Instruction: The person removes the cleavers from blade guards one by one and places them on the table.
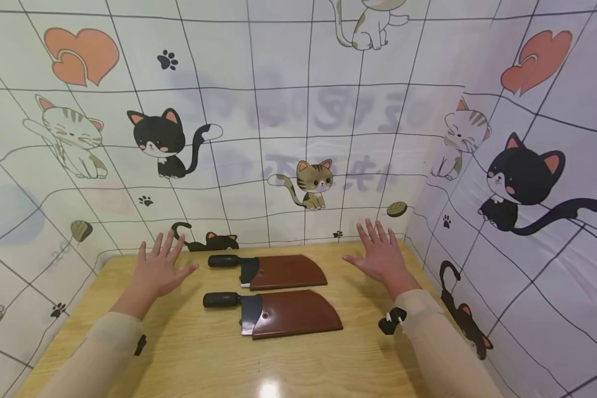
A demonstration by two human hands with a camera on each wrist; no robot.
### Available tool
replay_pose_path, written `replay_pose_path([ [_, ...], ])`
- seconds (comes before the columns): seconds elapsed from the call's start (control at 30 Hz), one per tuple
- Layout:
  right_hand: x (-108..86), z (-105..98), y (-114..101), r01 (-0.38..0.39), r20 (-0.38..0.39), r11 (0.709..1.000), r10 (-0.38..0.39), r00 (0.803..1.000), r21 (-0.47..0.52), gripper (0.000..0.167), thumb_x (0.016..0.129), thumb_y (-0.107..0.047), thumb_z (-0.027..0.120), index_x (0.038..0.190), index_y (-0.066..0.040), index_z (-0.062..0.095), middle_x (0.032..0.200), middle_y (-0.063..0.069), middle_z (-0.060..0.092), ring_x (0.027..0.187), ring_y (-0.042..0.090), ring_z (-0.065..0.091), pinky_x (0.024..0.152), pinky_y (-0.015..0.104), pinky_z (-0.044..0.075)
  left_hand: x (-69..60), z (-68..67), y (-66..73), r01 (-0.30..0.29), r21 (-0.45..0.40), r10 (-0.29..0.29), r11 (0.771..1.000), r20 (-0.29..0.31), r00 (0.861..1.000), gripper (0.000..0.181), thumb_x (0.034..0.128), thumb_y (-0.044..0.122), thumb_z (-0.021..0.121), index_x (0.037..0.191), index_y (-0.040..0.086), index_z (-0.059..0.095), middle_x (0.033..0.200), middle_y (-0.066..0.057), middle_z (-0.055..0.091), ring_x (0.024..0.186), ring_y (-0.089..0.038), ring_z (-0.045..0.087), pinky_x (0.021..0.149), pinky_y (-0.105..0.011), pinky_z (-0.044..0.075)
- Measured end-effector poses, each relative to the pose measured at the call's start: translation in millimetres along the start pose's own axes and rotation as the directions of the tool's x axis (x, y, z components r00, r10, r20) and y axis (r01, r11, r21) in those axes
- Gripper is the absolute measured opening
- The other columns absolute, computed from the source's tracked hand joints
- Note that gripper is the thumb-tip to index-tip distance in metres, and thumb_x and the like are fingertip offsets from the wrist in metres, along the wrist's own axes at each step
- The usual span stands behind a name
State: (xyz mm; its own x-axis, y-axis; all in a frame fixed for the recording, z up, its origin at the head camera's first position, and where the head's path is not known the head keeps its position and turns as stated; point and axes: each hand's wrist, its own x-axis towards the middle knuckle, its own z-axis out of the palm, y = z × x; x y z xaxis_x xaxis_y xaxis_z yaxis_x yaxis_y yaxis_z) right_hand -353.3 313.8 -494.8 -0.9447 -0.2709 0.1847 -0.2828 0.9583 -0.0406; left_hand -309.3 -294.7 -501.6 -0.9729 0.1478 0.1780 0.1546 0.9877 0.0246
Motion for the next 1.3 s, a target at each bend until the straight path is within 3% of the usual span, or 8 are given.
replay_pose_path([
  [0.27, -2.9, 1, -5, 0.06, -0.024, 0.998, -0.06, 0.998, -0.008, 0.107, 0.103, -0.082, 0.048, 0.178, -0.012, 0.021, 0.184, 0.019, 0.013, 0.169, 0.044, 0.008, 0.133, 0.065, 0.004, -3.9, -2.1, 3.9, -0.042, 0.0, 0.042, 0.999, -0.024, 0.999, 0.101, 0.1055, 0.077, 0.051, 0.177, 0.01, 0.024, 0.183, -0.022, 0.014, 0.168, -0.047, 0.011, 0.127, -0.077, 0.0],
  [0.57, -15.8, 4, -22, 0.143, -0.066, 0.988, -0.139, 0.988, 0.061, 0.103, 0.102, -0.076, 0.061, 0.175, -0.01, 0.032, 0.18, 0.02, 0.026, 0.168, 0.044, 0.015, 0.132, 0.066, 0.014, -13.3, 1.7, 12.3, -0.092, -0.018, 0.09, 0.996, -0.067, 0.994, 0.099, 0.1054, 0.08, 0.047, 0.176, 0.013, 0.028, 0.182, -0.022, 0.019, 0.165, -0.05, 0.018, 0.126, -0.079, 0.012],
  [0.83, -30.3, 7, -46, 0.213, -0.141, 0.962, -0.19, 0.972, 0.171, 0.098, 0.096, -0.065, 0.078, 0.169, -0.008, 0.045, 0.169, 0.022, 0.046, 0.155, 0.05, 0.04, 0.126, 0.068, 0.029, -22.5, 0.7, 30.9, -0.149, -0.03, 0.145, 0.988, -0.093, 0.985, 0.095, 0.1041, 0.073, 0.059, 0.176, 0.015, 0.032, 0.174, -0.022, 0.037, 0.159, -0.05, 0.034, 0.123, -0.075, 0.027],
  [1.13, -46.3, 14, -67, 0.235, -0.12, 0.91, -0.205, 0.971, 0.342, 0.094, 0.094, -0.059, 0.084, 0.167, -0.01, 0.05, 0.167, 0.019, 0.05, 0.151, 0.049, 0.047, 0.119, 0.072, 0.038, -30.6, 5.8, 49.5, -0.185, -0.138, 0.172, 0.973, -0.1, 0.98, 0.094, 0.1031, 0.068, 0.066, 0.174, 0.014, 0.036, 0.166, -0.022, 0.047, 0.15, -0.049, 0.046, 0.114, -0.075, 0.039],
  [1.3, -53.6, 18, -75, 0.243, -0.096, 0.88, -0.223, 0.97, 0.408, 0.092, 0.093, -0.057, 0.086, 0.165, -0.009, 0.053, 0.165, 0.018, 0.052, 0.15, 0.049, 0.048, 0.117, 0.073, 0.039, -33.7, 15.1, 55.9, -0.197, -0.279, 0.177, 0.94, -0.098, 0.979, 0.087, 0.1026, 0.056, 0.075, 0.171, 0.014, 0.042, 0.163, -0.023, 0.05, 0.146, -0.051, 0.048, 0.11, -0.081, 0.038],
])
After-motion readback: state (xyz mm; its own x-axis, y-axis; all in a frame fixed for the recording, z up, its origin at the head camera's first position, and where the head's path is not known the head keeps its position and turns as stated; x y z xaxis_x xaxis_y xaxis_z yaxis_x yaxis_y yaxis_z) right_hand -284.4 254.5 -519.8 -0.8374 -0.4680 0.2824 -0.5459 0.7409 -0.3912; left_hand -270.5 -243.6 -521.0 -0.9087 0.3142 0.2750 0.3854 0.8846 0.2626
